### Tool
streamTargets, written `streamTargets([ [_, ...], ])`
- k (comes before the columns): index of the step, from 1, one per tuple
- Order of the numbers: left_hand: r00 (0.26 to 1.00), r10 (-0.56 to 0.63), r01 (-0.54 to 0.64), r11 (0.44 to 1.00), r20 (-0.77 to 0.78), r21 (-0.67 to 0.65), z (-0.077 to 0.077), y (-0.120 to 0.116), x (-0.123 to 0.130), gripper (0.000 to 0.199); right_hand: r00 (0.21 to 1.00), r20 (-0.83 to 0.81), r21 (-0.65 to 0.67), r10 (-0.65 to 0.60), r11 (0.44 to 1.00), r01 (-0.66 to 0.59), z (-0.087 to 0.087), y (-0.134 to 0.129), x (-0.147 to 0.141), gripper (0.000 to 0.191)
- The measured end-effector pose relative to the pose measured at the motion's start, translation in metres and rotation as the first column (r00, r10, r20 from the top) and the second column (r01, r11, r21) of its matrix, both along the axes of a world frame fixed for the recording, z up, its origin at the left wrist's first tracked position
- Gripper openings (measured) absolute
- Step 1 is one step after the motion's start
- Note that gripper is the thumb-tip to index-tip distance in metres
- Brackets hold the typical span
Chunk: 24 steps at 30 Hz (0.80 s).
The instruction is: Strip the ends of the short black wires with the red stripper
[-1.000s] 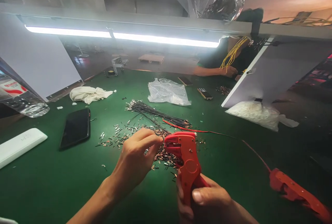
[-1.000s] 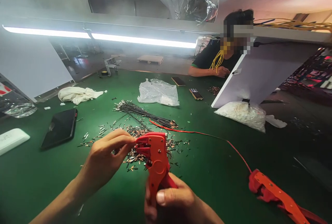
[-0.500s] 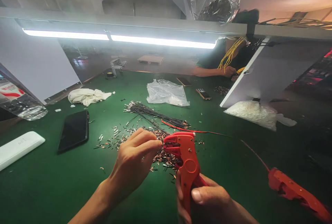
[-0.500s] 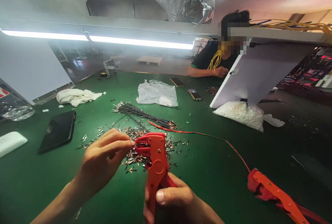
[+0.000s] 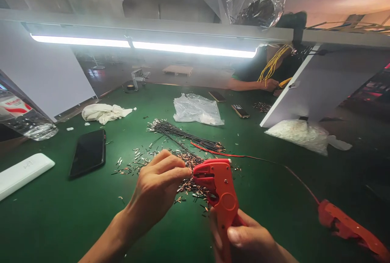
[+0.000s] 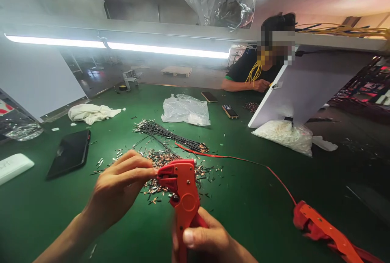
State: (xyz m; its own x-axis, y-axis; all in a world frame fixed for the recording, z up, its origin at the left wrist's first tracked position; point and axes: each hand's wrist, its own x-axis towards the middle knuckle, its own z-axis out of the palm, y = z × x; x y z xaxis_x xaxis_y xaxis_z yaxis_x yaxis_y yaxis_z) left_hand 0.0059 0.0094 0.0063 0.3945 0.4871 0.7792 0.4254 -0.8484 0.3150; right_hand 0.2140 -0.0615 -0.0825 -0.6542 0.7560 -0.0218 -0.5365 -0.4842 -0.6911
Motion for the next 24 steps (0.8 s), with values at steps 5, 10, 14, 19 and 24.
streamTargets([
  [5, 0.999, 0.034, -0.036, 0.997, -0.023, -0.064, -0.005, 0.001, -0.002, 0.014, 0.998, 0.053, 0.015, 0.034, 0.999, -0.035, 0.013, -0.001, -0.004, 0.037],
  [10, 0.992, 0.088, -0.093, 0.995, -0.093, -0.048, -0.009, 0.007, -0.005, 0.010, 0.994, 0.104, 0.013, 0.025, 1.000, -0.026, 0.026, -0.004, -0.008, 0.035],
  [14, 0.975, 0.101, -0.111, 0.993, -0.197, -0.038, -0.011, 0.010, -0.010, 0.013, 0.996, 0.084, -0.080, -0.001, 0.997, 0.008, 0.023, -0.008, -0.009, 0.031],
  [19, 0.964, 0.079, -0.110, 0.988, -0.252, -0.111, -0.015, 0.012, -0.015, 0.016, 0.999, 0.043, -0.086, 0.023, 0.996, -0.020, 0.019, -0.008, -0.009, 0.027],
  [24, 0.971, 0.002, -0.051, 0.979, -0.240, -0.196, -0.015, 0.013, -0.015, 0.018, 0.999, -0.011, -0.118, 0.041, 0.992, -0.042, 0.022, -0.006, -0.010, 0.024],
])
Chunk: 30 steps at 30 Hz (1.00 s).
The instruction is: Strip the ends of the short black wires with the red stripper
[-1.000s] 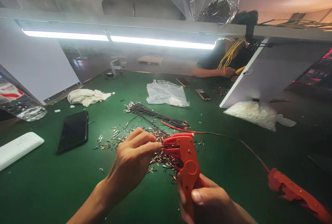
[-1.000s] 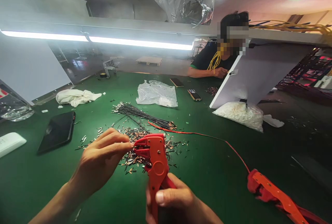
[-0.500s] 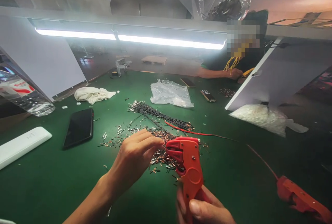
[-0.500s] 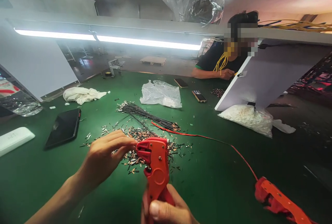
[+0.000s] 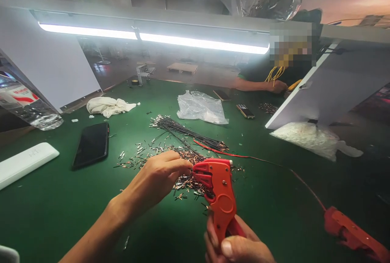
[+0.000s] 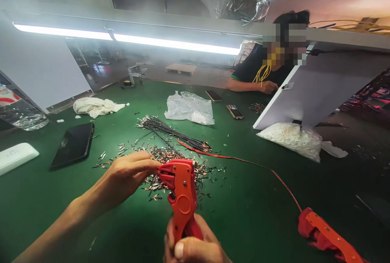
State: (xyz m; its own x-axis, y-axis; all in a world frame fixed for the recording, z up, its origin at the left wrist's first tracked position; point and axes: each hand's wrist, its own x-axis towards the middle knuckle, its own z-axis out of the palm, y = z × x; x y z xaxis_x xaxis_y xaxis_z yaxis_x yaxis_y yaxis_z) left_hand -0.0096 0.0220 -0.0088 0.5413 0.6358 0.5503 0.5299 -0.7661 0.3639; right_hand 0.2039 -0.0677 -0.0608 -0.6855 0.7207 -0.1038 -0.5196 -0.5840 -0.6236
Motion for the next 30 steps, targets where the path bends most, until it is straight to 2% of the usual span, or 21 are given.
streamTargets([
  [5, 0.998, -0.042, 0.045, 0.996, 0.037, -0.081, 0.000, 0.000, 0.000, 0.017, 0.997, -0.072, -0.040, -0.017, 0.999, 0.015, 0.001, -0.001, -0.001, 0.020],
  [10, 0.998, -0.061, 0.064, 0.983, 0.023, -0.171, 0.001, -0.001, -0.002, 0.021, 0.999, -0.042, -0.084, 0.010, 0.996, -0.013, 0.002, -0.002, 0.001, 0.021],
  [15, 0.996, -0.080, 0.087, 0.969, 0.036, -0.232, -0.002, 0.001, -0.007, 0.019, 0.993, -0.116, -0.044, 0.009, 0.999, -0.015, -0.007, 0.003, 0.001, 0.017],
  [17, 0.998, -0.051, 0.055, 0.977, 0.025, -0.205, -0.003, 0.002, -0.008, 0.019, 0.990, -0.143, -0.008, 0.002, 1.000, -0.004, -0.010, 0.007, -0.001, 0.020],
  [20, 0.997, 0.041, -0.046, 0.995, -0.061, -0.085, -0.003, 0.000, -0.004, 0.021, 0.996, -0.085, 0.047, 0.025, 0.999, -0.021, -0.009, 0.011, -0.002, 0.033],
  [22, 0.988, 0.120, -0.120, 0.993, -0.101, 0.013, -0.001, -0.003, -0.001, 0.023, 0.998, -0.044, 0.044, 0.047, 0.998, -0.045, -0.009, 0.012, -0.003, 0.041],
  [25, 0.975, 0.216, -0.210, 0.973, -0.054, 0.097, 0.001, -0.005, 0.001, 0.023, 0.999, -0.017, 0.001, 0.038, 0.999, -0.038, -0.009, 0.012, -0.004, 0.052],
  [28, 0.968, 0.253, -0.251, 0.964, -0.008, 0.082, 0.000, -0.005, 0.000, 0.024, 0.996, 0.074, 0.012, -0.046, 0.999, 0.045, -0.005, 0.013, -0.002, 0.056],
  [30, 0.968, 0.250, -0.249, 0.966, -0.006, 0.063, -0.001, -0.005, -0.001, 0.027, 0.956, 0.256, 0.099, -0.144, 0.987, 0.122, 0.003, 0.014, 0.004, 0.050],
])
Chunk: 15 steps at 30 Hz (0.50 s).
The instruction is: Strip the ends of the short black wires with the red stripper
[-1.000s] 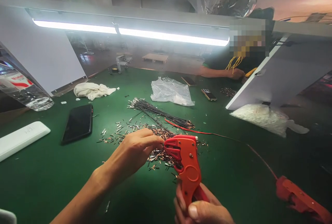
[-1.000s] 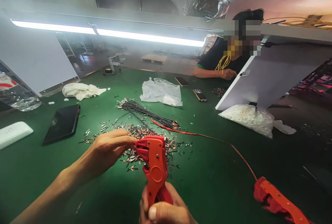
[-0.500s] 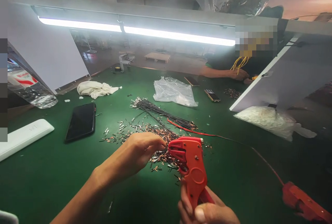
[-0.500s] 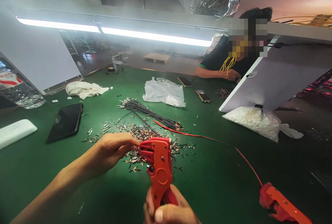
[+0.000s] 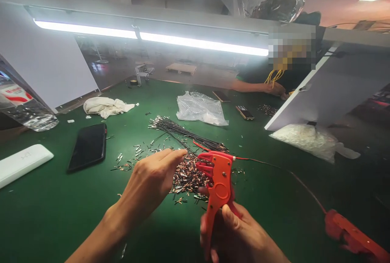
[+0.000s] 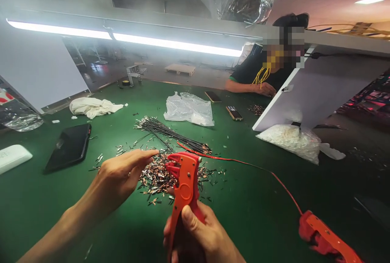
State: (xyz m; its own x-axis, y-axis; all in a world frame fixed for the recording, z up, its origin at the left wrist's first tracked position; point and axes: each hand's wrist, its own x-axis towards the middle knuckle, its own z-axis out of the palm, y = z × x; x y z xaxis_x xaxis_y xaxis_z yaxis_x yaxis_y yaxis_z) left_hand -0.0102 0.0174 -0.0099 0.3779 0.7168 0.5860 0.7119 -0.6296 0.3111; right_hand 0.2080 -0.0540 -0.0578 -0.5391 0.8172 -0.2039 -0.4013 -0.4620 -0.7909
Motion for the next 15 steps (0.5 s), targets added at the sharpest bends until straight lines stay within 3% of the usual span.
streamTargets([
  [2, 1.000, -0.012, 0.012, 1.000, 0.018, -0.002, -0.001, 0.000, 0.001, 0.029, 0.951, 0.285, 0.170, -0.122, 0.983, 0.075, 0.010, 0.001, 0.009, 0.048],
  [5, 0.999, -0.007, 0.007, 1.000, 0.044, 0.004, -0.002, -0.001, 0.006, 0.027, 0.813, 0.520, 0.251, -0.263, 0.957, 0.149, 0.021, 0.000, 0.024, 0.047],
  [10, 0.996, 0.048, -0.050, 0.998, 0.082, 0.028, -0.005, -0.002, 0.012, 0.022, 0.830, 0.515, 0.251, -0.212, 0.964, 0.090, 0.034, -0.005, 0.042, 0.048],
  [12, 0.990, 0.070, -0.073, 0.997, 0.121, 0.019, -0.008, -0.003, 0.013, 0.021, 0.811, 0.526, 0.242, -0.256, 0.959, 0.145, 0.043, -0.002, 0.045, 0.039],
  [15, 0.981, 0.052, -0.051, 0.999, 0.185, -0.007, -0.011, -0.004, 0.016, 0.023, 0.753, 0.601, 0.280, -0.269, 0.953, 0.117, 0.056, 0.008, 0.047, 0.046],
])
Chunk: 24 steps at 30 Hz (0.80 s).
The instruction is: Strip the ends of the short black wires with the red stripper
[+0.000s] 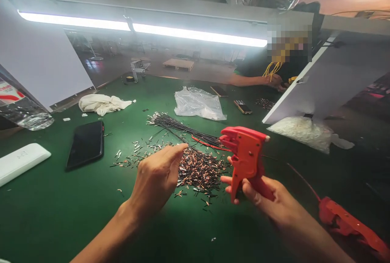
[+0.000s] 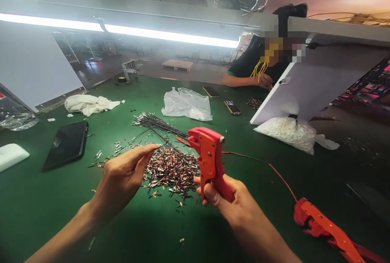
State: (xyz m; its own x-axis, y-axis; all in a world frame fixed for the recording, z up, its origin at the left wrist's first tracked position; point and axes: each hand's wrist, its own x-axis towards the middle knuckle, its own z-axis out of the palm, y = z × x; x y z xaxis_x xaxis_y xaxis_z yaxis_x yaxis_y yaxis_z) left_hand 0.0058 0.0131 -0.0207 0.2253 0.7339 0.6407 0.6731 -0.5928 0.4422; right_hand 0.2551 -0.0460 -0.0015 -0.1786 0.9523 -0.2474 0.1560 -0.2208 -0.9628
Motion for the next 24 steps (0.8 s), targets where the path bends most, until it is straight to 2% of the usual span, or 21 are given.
streamTargets([
  [3, 0.999, -0.038, 0.038, 0.999, 0.026, 0.015, -0.001, -0.002, 0.003, 0.024, 0.998, -0.016, -0.044, -0.060, 0.997, 0.060, 0.005, 0.011, 0.000, 0.045],
  [5, 0.999, -0.048, 0.047, 0.998, 0.021, 0.033, 0.000, -0.003, 0.004, 0.023, 0.985, -0.129, -0.105, -0.112, 0.990, 0.099, 0.004, 0.016, -0.003, 0.041],
  [8, 0.998, -0.036, 0.034, 0.998, 0.046, 0.052, 0.003, -0.005, 0.008, 0.021, 0.918, -0.344, -0.205, -0.199, 0.970, 0.133, 0.000, 0.022, -0.013, 0.035],
  [12, 0.988, -0.040, 0.041, 0.999, 0.152, -0.003, 0.003, -0.011, 0.018, 0.019, 0.820, -0.526, -0.183, -0.225, 0.972, 0.149, -0.005, 0.029, -0.036, 0.028],
  [15, 0.976, -0.118, 0.116, 0.993, 0.182, 0.021, -0.009, -0.019, 0.032, 0.018, 0.757, -0.595, -0.199, -0.271, 0.962, 0.188, -0.003, 0.030, -0.057, 0.029],
  [17, 0.976, -0.161, 0.154, 0.986, 0.147, 0.056, -0.021, -0.024, 0.042, 0.022, 0.681, -0.657, -0.230, -0.324, 0.946, 0.228, -0.001, 0.029, -0.070, 0.026],
  [20, 0.981, -0.120, 0.101, 0.986, 0.151, 0.130, -0.038, -0.028, 0.051, 0.018, 0.605, -0.668, -0.372, -0.434, 0.898, 0.235, 0.001, 0.023, -0.090, 0.037],
  [22, 0.980, -0.115, 0.092, 0.986, 0.163, 0.142, -0.043, -0.029, 0.052, 0.013, 0.606, -0.663, -0.429, -0.440, 0.886, 0.175, -0.002, 0.020, -0.101, 0.040],
  [24, 0.979, -0.120, 0.099, 0.986, 0.165, 0.132, -0.041, -0.029, 0.049, 0.015, 0.648, -0.658, -0.394, -0.384, 0.909, 0.138, -0.007, 0.019, -0.105, 0.039],
])
